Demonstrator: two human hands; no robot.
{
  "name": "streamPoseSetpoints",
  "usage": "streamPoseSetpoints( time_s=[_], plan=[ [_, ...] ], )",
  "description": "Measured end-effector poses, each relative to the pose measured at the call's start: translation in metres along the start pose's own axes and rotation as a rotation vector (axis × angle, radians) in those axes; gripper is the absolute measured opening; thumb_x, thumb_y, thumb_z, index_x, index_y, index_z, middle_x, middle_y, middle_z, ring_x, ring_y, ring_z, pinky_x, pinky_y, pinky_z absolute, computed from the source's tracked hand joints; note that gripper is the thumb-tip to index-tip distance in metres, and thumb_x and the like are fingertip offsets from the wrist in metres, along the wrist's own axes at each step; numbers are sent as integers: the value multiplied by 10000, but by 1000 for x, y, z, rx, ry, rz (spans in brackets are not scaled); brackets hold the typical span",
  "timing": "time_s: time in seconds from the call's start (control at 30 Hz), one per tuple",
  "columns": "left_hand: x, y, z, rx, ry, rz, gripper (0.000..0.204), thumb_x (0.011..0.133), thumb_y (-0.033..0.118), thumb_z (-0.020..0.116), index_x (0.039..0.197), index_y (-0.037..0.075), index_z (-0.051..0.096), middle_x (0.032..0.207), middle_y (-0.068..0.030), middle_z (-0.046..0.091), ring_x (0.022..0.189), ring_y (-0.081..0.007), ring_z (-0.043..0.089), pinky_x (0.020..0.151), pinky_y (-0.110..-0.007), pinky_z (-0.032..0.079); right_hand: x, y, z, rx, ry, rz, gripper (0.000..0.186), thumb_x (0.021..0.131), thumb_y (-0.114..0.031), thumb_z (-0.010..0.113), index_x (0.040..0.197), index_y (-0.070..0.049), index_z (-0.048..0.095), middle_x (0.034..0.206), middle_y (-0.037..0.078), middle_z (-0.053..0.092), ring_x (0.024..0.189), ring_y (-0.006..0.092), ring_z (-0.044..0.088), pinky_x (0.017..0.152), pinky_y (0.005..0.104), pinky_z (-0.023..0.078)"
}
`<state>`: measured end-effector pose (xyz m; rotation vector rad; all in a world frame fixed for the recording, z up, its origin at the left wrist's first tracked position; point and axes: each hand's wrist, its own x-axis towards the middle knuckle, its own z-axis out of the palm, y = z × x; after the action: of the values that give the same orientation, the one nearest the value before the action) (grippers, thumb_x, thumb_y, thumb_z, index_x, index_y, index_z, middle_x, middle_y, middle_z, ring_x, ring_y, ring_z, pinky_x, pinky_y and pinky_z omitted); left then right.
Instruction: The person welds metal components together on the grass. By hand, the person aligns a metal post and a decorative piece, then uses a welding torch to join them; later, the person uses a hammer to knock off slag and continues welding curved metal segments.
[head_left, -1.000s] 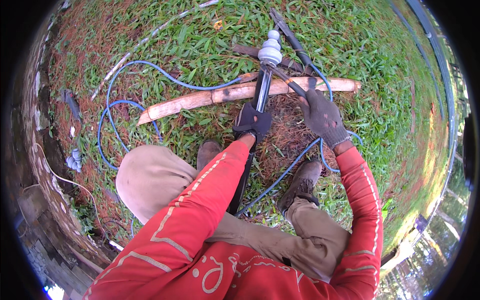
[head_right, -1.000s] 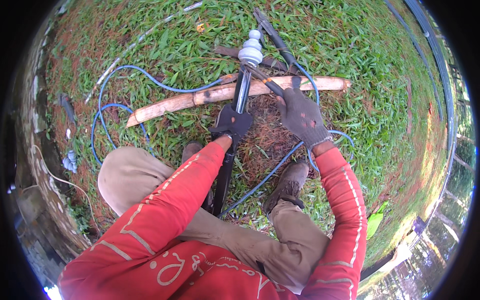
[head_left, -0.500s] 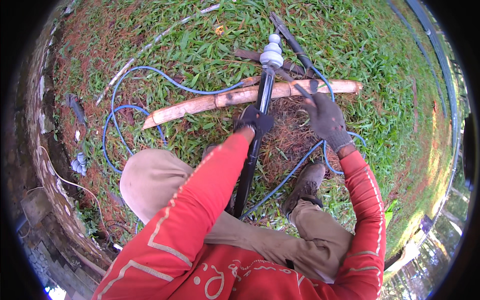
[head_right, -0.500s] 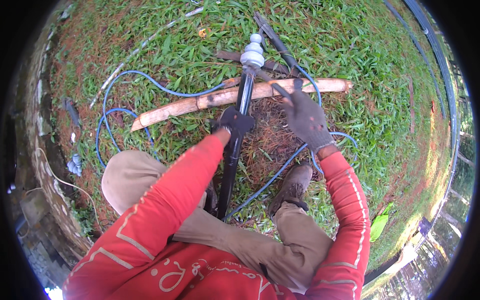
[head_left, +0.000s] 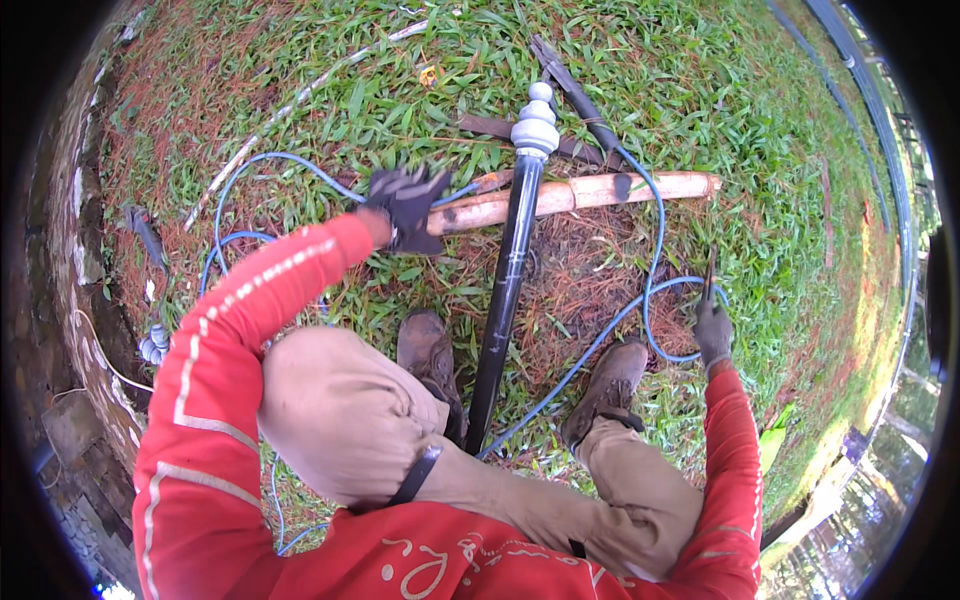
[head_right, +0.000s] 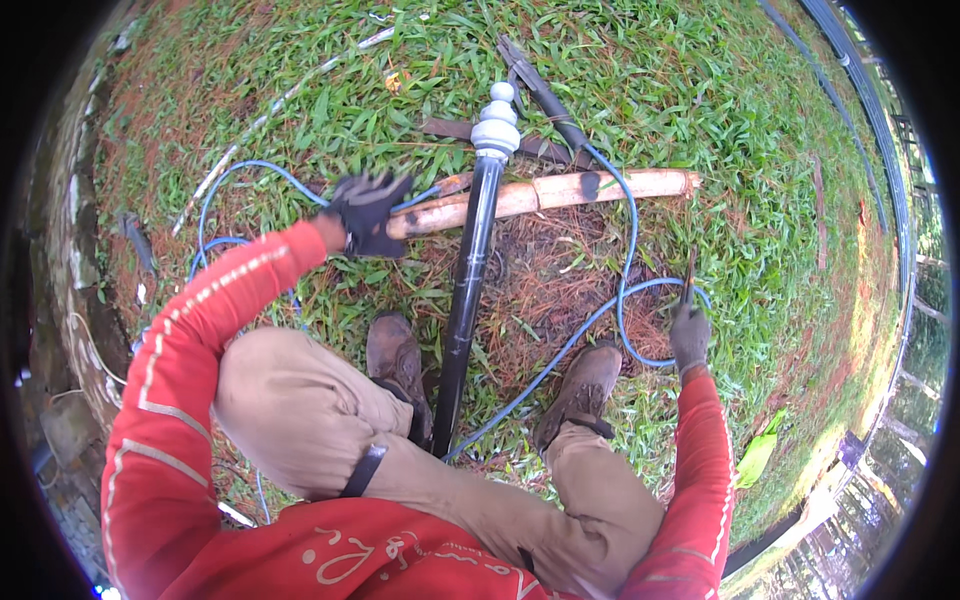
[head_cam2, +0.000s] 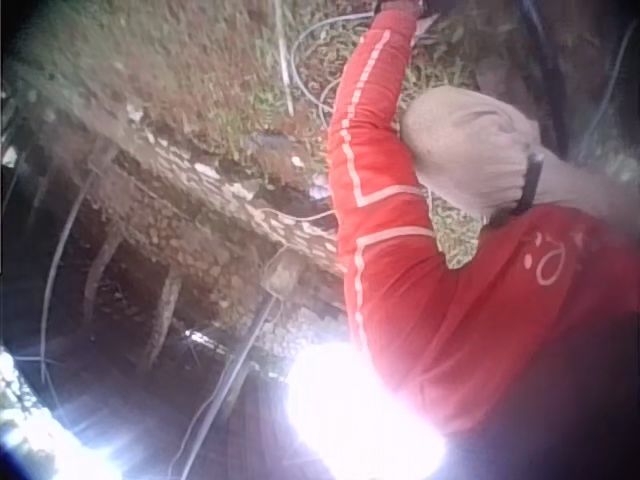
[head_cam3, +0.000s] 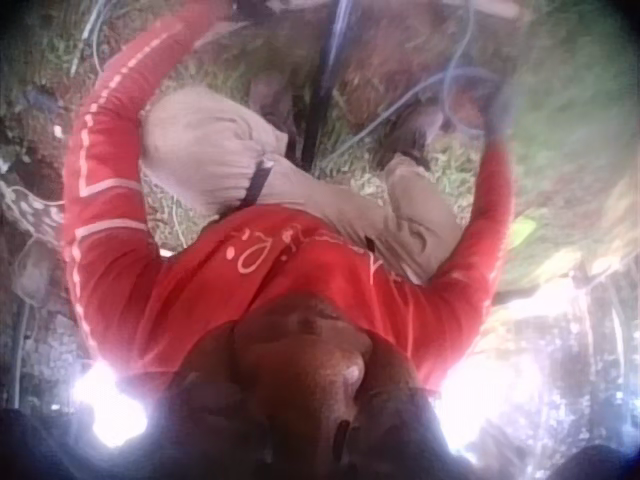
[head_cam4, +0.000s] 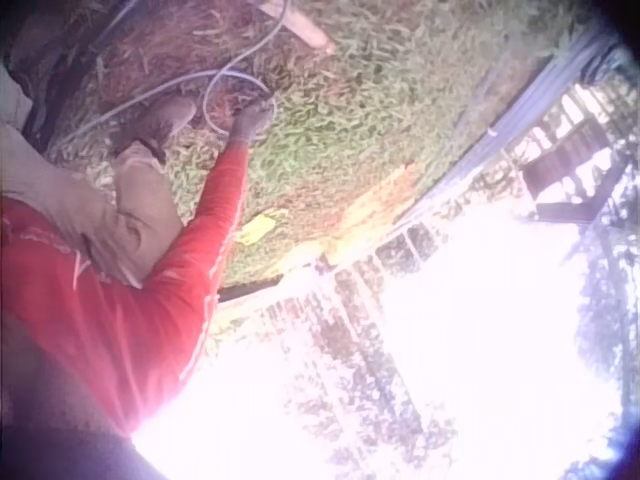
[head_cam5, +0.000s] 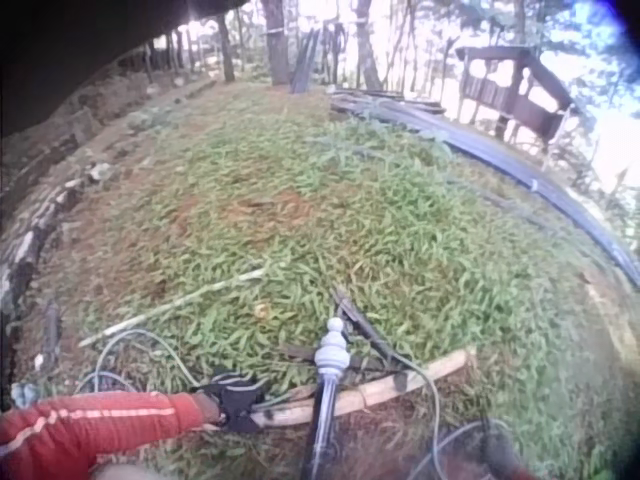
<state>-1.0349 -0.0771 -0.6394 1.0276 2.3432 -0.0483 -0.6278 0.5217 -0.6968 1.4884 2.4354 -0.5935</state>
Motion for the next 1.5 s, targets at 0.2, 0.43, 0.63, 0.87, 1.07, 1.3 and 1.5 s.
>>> streamPoseSetpoints(
  time_s=[0.2, 0.43, 0.63, 0.87, 1.07, 1.3, 1.5],
  plan=[
    [-21, -8, 35, -24, 351, 104, 1071, 605, 431, 985, 1507, 22, 578, 1245, -225, 692, 1092, -449, 660, 956, -566, 454, -125, -177, 22, -198, -58, -593, 780, 999, -475, 802, 1538, 13, 520, 1342, 232, 710, 1240, 369, 704, 1096, 513, 540],
    [-7, -14, 42, -61, 426, 207, 885, 603, 357, 970, 1363, 41, 645, 1061, -165, 679, 981, -401, 659, 903, -545, 467, -246, -299, 111, 860, -1151, -209, 622, 951, -333, 901, 1367, 27, 610, 1090, 117, 753, 1010, 195, 732, 928, 396, 602],
    [12, -56, 11, -14, 561, 251, 992, 598, 341, 974, 1480, 62, 616, 1246, -158, 682, 1104, -400, 652, 936, -551, 497, -282, -320, 136, 641, -968, -159, 495, 890, -254, 925, 1204, -42, 606, 969, 38, 693, 881, 134, 652, 815, 363, 563],
    [10, -37, -30, -346, 603, 198, 387, 933, 281, 829, 1244, 63, 749, 1004, -148, 686, 963, -382, 661, 861, -506, 505, -279, -313, 123, 608, -980, -229, 461, 880, -203, 939, 1173, -58, 614, 985, 35, 721, 884, 151, 704, 834, 362, 593],
    [-12, -1, -45, -580, 679, 161, 191, 1016, 190, 760, 1155, 65, 795, 899, -100, 684, 890, -329, 642, 846, -461, 485, -279, -304, 118, 652, -1022, -175, 528, 850, -252, 947, 1211, -77, 602, 982, 39, 724, 888, 152, 703, 845, 365, 588],
    [-10, 3, -1, -307, 612, 138, 249, 942, 205, 829, 1184, 146, 814, 988, -50, 743, 972, -309, 670, 900, -456, 445, -284, -309, 103, 646, -1079, -176, 514, 850, -136, 938, 1215, -58, 584, 1022, 48, 731, 938, 155, 735, 849, 363, 615],
    [5, 6, 16, -209, 734, 183, 247, 916, 179, 846, 1160, 155, 814, 949, -42, 722, 939, -309, 664, 870, -466, 447, -269, -299, 126, 545, -1044, -283, 602, 873, -290, 933, 1304, -48, 588, 1015, 71, 737, 941, 178, 720, 877, 394, 599]
  ],
)
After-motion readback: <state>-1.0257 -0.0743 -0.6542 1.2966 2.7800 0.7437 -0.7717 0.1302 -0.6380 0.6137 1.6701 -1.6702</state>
